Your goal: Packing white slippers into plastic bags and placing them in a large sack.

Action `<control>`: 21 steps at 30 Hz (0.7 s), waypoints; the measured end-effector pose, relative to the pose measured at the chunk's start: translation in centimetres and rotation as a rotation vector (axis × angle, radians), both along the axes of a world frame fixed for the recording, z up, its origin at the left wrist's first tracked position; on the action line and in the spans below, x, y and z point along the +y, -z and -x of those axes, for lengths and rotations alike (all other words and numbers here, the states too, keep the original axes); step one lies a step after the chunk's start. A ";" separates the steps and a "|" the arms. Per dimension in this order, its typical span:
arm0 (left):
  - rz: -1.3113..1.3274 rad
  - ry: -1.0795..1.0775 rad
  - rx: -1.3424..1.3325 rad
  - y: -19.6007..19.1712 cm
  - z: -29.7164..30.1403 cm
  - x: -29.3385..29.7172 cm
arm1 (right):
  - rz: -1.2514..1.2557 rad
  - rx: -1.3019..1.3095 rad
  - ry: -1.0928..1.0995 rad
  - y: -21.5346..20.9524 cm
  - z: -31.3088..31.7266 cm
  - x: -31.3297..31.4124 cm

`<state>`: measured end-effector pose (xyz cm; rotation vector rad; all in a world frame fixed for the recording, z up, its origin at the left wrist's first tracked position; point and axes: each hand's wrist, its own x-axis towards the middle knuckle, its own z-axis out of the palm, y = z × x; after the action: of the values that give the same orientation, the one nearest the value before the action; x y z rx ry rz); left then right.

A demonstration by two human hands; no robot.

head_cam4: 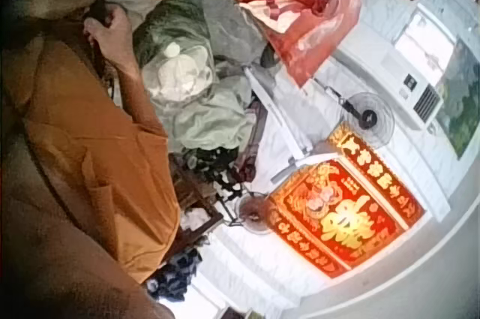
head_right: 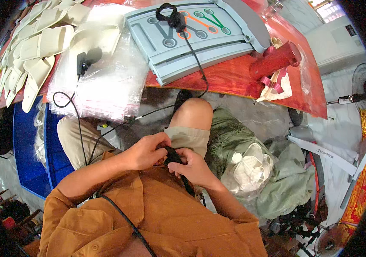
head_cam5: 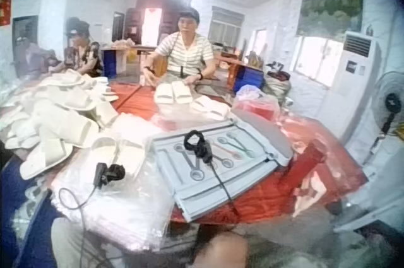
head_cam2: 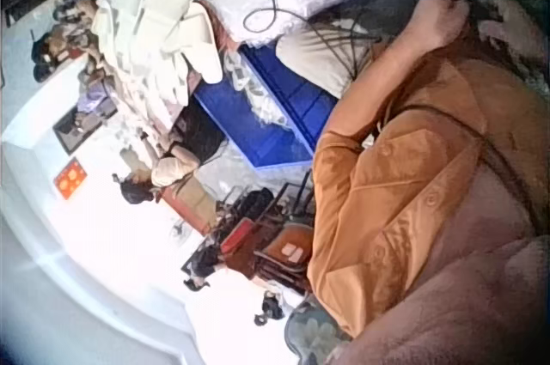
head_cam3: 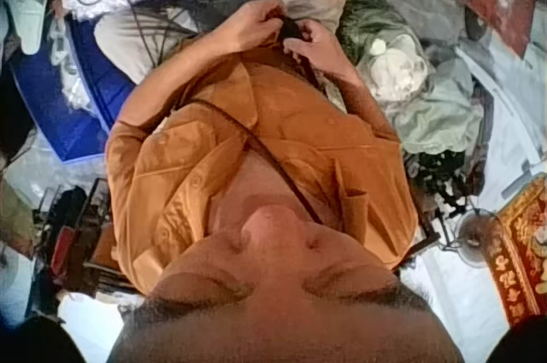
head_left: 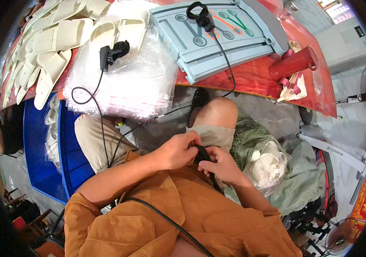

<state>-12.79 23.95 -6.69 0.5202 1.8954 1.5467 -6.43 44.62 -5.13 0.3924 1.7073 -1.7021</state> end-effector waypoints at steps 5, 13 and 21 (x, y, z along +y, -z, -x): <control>-0.094 -0.057 -0.265 2.0 -0.8 1.0 | 0.246 -0.082 -0.162 0.5 -1.9 3.1; 0.075 0.389 -0.131 0.1 -1.1 1.9 | 0.239 -0.139 -0.046 0.8 -3.3 3.7; -0.149 0.384 -0.213 0.4 -1.6 2.5 | 0.523 -0.174 0.227 1.1 -4.8 4.4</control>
<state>-11.15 26.47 -7.06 0.7086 1.4301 1.4277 -1.61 48.99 -6.21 0.4808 1.0696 -2.1257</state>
